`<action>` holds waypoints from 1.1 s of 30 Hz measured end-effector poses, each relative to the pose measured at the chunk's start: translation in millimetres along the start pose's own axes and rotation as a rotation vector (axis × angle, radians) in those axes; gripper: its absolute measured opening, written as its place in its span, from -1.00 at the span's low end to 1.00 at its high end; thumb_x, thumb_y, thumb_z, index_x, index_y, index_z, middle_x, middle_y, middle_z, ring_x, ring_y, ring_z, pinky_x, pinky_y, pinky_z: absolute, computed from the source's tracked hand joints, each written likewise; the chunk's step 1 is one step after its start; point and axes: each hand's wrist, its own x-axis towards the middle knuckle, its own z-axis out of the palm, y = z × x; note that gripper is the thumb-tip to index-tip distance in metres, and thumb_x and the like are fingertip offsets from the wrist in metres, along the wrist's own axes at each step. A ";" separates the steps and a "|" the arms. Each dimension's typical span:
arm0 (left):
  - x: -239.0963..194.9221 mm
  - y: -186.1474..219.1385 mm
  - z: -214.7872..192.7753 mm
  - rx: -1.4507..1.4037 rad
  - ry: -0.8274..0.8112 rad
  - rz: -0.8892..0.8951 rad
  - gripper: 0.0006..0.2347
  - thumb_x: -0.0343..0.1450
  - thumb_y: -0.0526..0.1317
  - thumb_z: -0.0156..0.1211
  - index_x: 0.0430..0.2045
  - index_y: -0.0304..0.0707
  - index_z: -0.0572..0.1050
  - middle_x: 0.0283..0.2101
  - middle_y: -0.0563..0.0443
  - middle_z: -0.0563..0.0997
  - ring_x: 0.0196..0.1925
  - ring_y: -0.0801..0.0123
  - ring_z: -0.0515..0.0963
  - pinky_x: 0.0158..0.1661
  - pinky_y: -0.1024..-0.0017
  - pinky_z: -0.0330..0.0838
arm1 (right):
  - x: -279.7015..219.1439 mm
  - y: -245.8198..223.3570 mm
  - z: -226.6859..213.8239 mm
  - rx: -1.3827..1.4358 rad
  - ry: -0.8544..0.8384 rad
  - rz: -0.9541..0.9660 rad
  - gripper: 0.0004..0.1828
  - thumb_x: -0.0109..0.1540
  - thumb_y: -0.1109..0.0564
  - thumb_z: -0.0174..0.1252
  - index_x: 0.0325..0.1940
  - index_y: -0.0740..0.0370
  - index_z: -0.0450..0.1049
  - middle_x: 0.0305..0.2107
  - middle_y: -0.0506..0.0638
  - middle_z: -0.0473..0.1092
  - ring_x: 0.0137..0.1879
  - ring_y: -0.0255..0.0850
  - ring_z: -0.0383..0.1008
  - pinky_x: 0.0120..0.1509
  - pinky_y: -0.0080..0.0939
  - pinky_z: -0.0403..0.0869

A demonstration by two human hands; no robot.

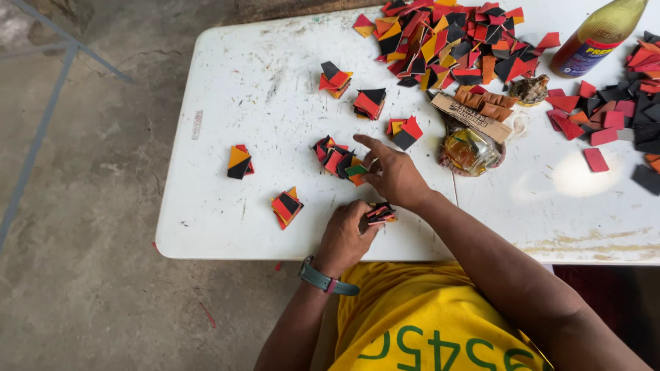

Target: The person assembles small triangular pieces of colored material into stacks on a white table. They repeatedly pick up pieces, apply adhesive from a small jar, and press them together, forming multiple small stacks.

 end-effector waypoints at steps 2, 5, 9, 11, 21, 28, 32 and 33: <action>1.8 -0.2 -1.9 -0.017 0.010 0.023 -0.77 0.36 -0.23 0.40 -0.25 -0.31 0.47 -0.25 -0.18 0.63 -0.12 -0.08 0.60 -0.12 0.05 0.46 | -5.4 -3.8 -11.2 0.108 -0.024 0.020 -0.09 0.09 0.29 0.36 0.48 0.01 0.16 -0.23 -0.04 0.53 -0.18 -0.14 0.61 -0.03 -0.15 0.57; 0.2 0.2 0.2 -0.051 0.112 0.051 -0.62 0.30 -0.23 0.41 -0.09 -0.39 0.41 -0.14 -0.28 0.59 -0.08 -0.15 0.57 -0.11 0.02 0.43 | -25.9 -3.4 -28.9 0.178 -0.041 0.029 -0.11 0.13 0.31 0.34 0.50 0.03 0.16 -0.29 0.00 0.59 -0.11 -0.17 0.64 0.08 -0.16 0.57; -0.4 4.3 -1.7 -0.040 0.011 -0.077 -0.69 0.36 -0.20 0.40 -0.09 -0.29 0.48 -0.14 -0.18 0.63 -0.03 -0.03 0.60 -0.05 0.10 0.48 | -44.8 -4.7 -39.4 0.086 -0.150 0.060 -0.13 0.13 0.31 0.32 0.48 0.02 0.16 -0.26 0.00 0.64 -0.08 -0.18 0.66 0.07 -0.17 0.57; -2.5 7.5 -0.6 -0.035 0.044 -0.024 -0.73 0.40 -0.21 0.40 -0.10 -0.29 0.51 -0.09 -0.15 0.63 0.00 0.00 0.61 0.00 0.13 0.50 | -48.8 -4.7 -40.6 0.088 -0.171 0.111 -0.15 0.13 0.29 0.34 0.46 0.01 0.18 -0.25 0.00 0.64 -0.09 -0.18 0.67 0.07 -0.18 0.58; -2.6 4.2 2.5 -0.076 0.089 0.084 -0.76 0.39 -0.27 0.37 -0.16 -0.36 0.47 -0.01 -0.20 0.56 -0.04 -0.03 0.63 -0.09 0.18 0.55 | -43.3 -5.0 -43.7 -0.080 -0.267 -0.053 -0.13 0.12 0.33 0.26 0.49 0.02 0.15 -0.27 0.04 0.63 -0.10 0.02 0.64 0.04 -0.07 0.57; 4.7 -3.0 -1.3 -0.044 -0.011 0.084 -0.75 0.37 -0.28 0.37 -0.24 -0.36 0.40 -0.22 -0.18 0.59 -0.16 -0.05 0.63 -0.19 0.12 0.52 | -10.9 -1.7 -22.7 0.043 -0.071 -0.055 -0.20 0.16 0.27 0.30 0.46 0.10 0.19 -0.12 0.07 0.60 -0.06 -0.08 0.67 0.04 -0.14 0.61; 6.4 -1.9 -3.7 -0.020 -0.031 0.067 -0.75 0.36 -0.28 0.37 -0.24 -0.36 0.40 -0.23 -0.20 0.58 -0.16 -0.08 0.62 -0.20 0.08 0.50 | 15.4 -3.4 2.5 -0.015 0.012 0.043 -0.10 0.07 0.24 0.41 0.43 0.13 0.17 -0.09 0.14 0.54 -0.09 -0.07 0.65 0.01 -0.15 0.58; 6.2 -2.1 -4.2 -0.017 -0.032 0.063 -0.75 0.37 -0.28 0.36 -0.23 -0.35 0.40 -0.23 -0.20 0.58 -0.16 -0.08 0.62 -0.19 0.08 0.50 | 18.5 -3.5 5.6 -0.015 0.009 0.069 -0.10 0.06 0.25 0.41 0.44 0.13 0.17 -0.13 0.12 0.56 -0.09 -0.09 0.64 0.01 -0.15 0.57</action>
